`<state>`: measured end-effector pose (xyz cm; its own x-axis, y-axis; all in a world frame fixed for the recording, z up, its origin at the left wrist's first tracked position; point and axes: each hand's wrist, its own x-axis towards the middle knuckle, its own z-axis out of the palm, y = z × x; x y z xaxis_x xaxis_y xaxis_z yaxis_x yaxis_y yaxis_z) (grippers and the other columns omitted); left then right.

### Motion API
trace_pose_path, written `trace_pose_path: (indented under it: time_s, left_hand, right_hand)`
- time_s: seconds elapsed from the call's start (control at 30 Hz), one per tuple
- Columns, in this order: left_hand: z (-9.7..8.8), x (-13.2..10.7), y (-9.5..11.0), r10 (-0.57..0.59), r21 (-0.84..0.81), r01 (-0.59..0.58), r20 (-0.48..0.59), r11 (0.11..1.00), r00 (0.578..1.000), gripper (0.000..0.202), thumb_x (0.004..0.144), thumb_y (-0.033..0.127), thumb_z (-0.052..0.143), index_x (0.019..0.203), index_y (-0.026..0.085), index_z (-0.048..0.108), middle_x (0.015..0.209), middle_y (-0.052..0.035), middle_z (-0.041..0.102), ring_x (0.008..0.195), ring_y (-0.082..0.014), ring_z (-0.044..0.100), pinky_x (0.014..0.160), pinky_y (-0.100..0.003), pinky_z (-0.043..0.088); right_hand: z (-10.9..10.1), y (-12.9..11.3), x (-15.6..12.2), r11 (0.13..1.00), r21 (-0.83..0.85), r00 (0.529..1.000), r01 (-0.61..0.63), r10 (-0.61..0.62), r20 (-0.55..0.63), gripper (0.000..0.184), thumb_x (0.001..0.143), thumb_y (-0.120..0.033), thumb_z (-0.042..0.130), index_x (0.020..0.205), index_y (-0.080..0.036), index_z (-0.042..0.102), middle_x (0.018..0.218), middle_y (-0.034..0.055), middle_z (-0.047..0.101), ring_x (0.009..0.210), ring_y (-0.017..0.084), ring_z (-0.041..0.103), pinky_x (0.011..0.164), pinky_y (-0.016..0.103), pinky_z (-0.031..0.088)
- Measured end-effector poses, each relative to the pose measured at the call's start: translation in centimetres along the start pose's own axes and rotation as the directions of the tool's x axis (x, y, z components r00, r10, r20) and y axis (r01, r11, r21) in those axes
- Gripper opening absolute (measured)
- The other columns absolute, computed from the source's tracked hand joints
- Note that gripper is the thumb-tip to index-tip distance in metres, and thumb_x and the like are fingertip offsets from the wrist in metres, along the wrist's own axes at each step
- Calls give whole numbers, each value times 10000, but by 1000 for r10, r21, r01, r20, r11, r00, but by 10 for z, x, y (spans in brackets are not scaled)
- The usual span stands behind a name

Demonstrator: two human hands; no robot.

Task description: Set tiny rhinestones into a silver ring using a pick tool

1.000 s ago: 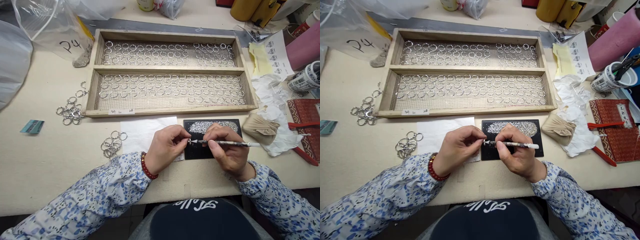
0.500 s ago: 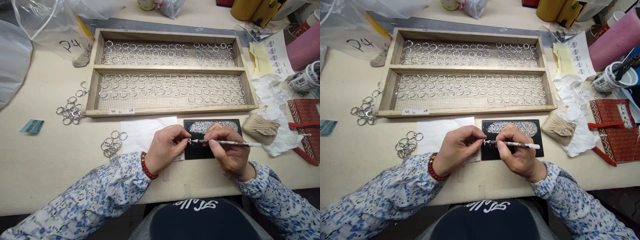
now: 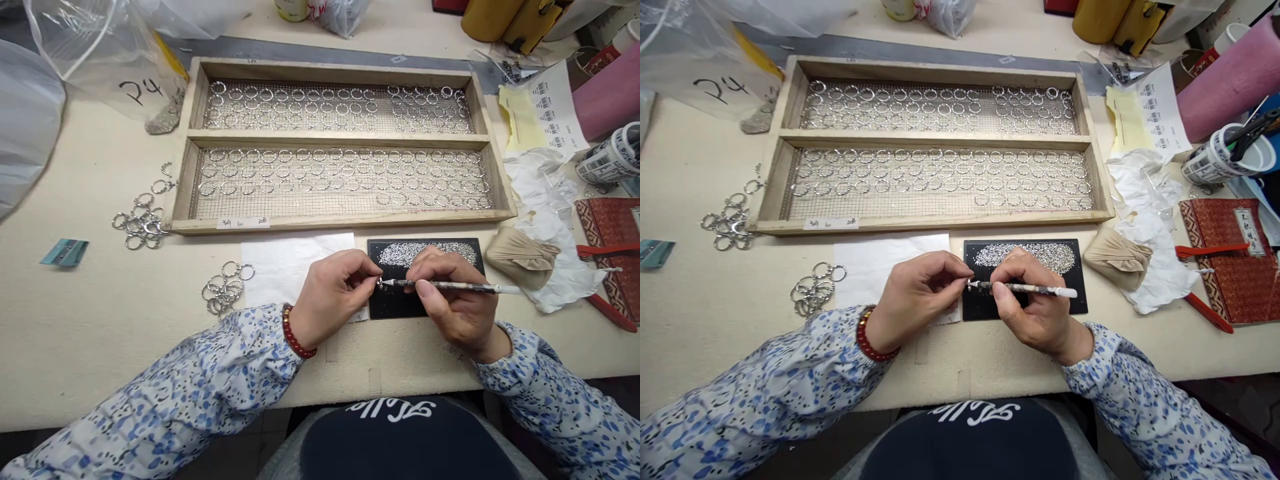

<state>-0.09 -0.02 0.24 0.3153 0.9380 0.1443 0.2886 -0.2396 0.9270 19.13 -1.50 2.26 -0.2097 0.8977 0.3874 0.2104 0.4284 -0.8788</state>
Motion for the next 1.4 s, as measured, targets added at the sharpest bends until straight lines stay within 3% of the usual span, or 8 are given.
trace_pose_path:
  time_s: [1.4]
  left_hand:
    - [0,0,2,0,6,0,-3,1000,1000,114,794,53,645,802,161,681,718,-10,699,601,-106,604,522,-204,469]
  right_hand:
    - [-1,-1,2,997,-44,998,62,-62,2,162,794,-67,578,862,-211,608,732,14,604,686,166,595,617,352,502]
